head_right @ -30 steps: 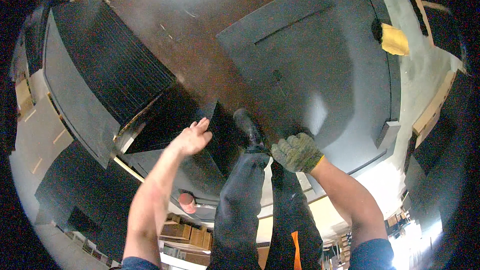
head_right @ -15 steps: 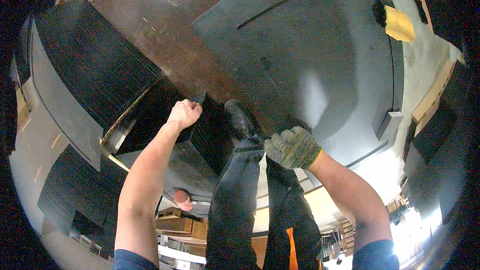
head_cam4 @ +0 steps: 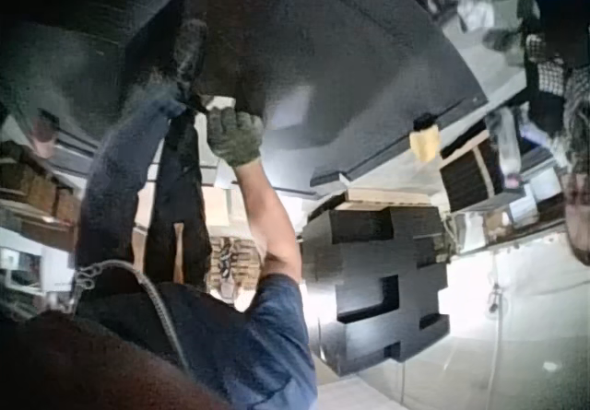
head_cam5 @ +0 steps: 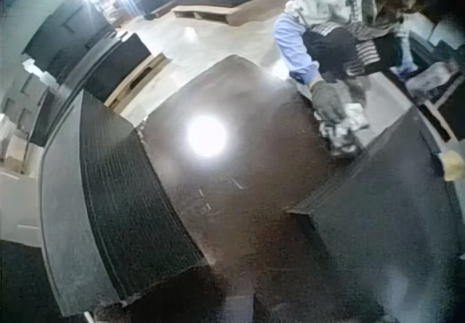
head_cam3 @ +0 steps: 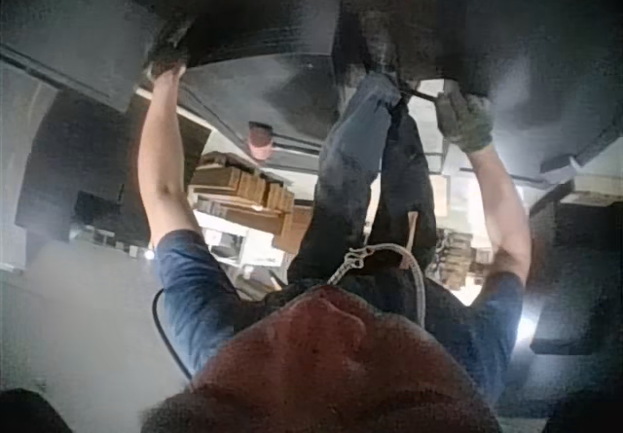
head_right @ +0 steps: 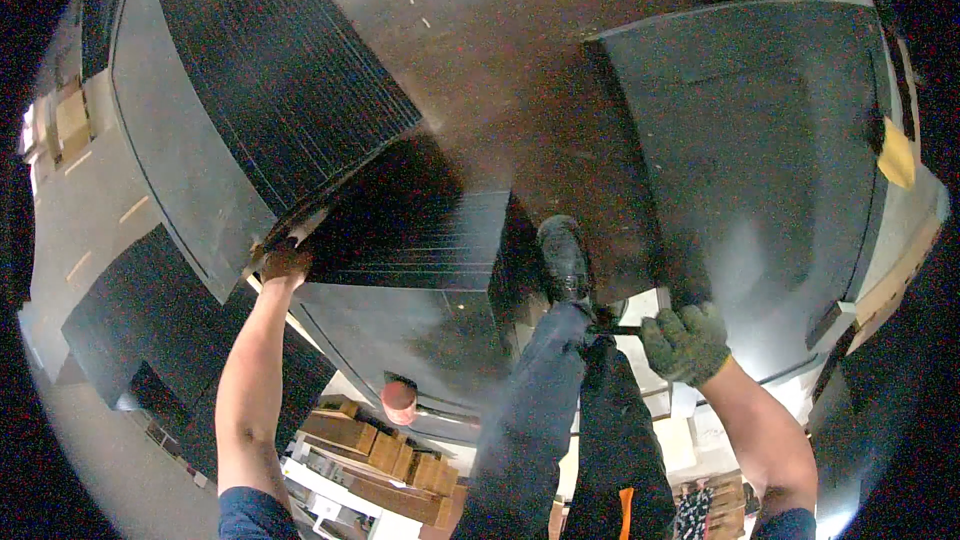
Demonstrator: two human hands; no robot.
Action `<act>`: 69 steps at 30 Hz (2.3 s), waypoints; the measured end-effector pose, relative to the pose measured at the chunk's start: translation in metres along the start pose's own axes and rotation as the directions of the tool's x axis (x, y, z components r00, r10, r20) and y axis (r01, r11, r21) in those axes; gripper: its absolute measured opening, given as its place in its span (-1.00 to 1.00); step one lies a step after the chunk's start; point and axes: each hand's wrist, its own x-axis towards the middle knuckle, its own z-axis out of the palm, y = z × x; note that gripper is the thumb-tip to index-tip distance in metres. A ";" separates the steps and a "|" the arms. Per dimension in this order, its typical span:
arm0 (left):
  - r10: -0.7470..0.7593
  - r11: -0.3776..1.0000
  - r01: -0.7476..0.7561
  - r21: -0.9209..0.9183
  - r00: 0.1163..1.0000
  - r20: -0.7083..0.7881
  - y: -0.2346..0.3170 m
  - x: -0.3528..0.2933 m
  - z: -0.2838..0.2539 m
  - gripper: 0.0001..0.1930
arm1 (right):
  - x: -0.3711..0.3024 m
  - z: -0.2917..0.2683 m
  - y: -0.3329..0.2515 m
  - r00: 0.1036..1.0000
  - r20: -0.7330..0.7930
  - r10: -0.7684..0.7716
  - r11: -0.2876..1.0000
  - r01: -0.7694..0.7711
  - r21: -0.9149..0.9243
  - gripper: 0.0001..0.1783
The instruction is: The person scrapes along the edges of a stack of black wooden panels using a scraper tool, applying downward pressure to remove excess material. They work through the stack, occasionally moving panels or shifting their position to reach different sections of the wood.
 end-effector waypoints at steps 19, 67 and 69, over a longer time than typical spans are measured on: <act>-0.162 0.980 0.160 -0.119 0.987 -0.003 -0.041 0.022 0.025 -0.45 | -0.002 0.001 -0.001 0.999 -0.052 -0.001 0.999 0.003 0.047 -0.74; -0.233 -0.385 0.029 -0.922 0.964 0.128 -0.055 0.020 0.044 -0.48 | 0.005 -0.005 0.000 0.999 0.034 -0.016 1.000 0.016 0.017 -0.76; -0.263 -0.462 0.074 -0.884 0.940 0.216 -0.054 0.020 0.043 -0.50 | 0.005 -0.007 -0.001 0.999 -0.030 -0.031 0.999 0.033 0.041 -0.73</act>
